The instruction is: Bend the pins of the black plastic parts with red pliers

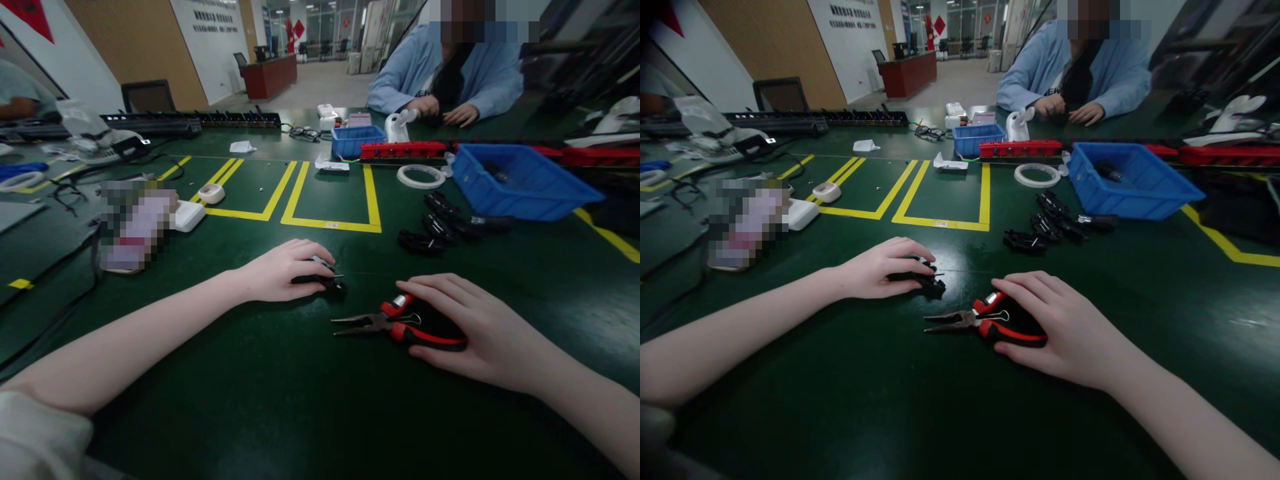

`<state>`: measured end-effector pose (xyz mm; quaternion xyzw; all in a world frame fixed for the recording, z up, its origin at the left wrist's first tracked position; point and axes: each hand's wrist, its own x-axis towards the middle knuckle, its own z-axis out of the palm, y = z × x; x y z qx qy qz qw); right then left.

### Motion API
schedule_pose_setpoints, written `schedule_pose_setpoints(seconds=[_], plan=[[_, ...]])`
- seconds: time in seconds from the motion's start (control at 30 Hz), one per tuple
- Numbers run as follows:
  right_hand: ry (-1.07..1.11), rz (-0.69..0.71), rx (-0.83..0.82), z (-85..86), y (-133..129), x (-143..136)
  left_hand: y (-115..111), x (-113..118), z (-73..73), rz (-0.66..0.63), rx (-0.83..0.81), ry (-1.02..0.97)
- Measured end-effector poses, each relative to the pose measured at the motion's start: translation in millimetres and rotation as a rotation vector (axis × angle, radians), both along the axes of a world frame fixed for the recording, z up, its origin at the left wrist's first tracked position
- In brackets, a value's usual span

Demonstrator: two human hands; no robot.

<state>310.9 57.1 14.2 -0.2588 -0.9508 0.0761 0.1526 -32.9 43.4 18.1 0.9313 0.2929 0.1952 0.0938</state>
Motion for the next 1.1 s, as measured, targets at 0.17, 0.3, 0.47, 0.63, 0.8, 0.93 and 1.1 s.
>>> schedule_pose_setpoints(seconds=[0.17,0.3,0.47,0.63,0.8,0.93,1.1], plan=[[0.012,-0.012,-0.006,-5.1,2,2,0,0,-0.4,-0.013,0.0,0.003],[0.0,-0.007,-0.003,-5.5,1,4,0,0,0.1,-0.029,-0.008,0.008],[0.072,-0.036,-0.08,-3.2,3,4,0,1,-0.6,-0.024,-0.012,0.003],[0.124,-0.114,-0.183,-1.1,5,2,-1,0,-1.5,0.003,-0.01,-0.015],[0.098,-0.104,-0.184,13.0,8,-20,-1,-1,-1.1,0.02,-0.027,-0.022],[0.001,-0.026,-0.032,20.7,24,-65,0,-1,-1.3,0.051,-0.034,-0.035],[-0.039,-0.038,0.039,13.4,48,-116,2,-3,-1.3,0.125,-0.007,-0.067]])
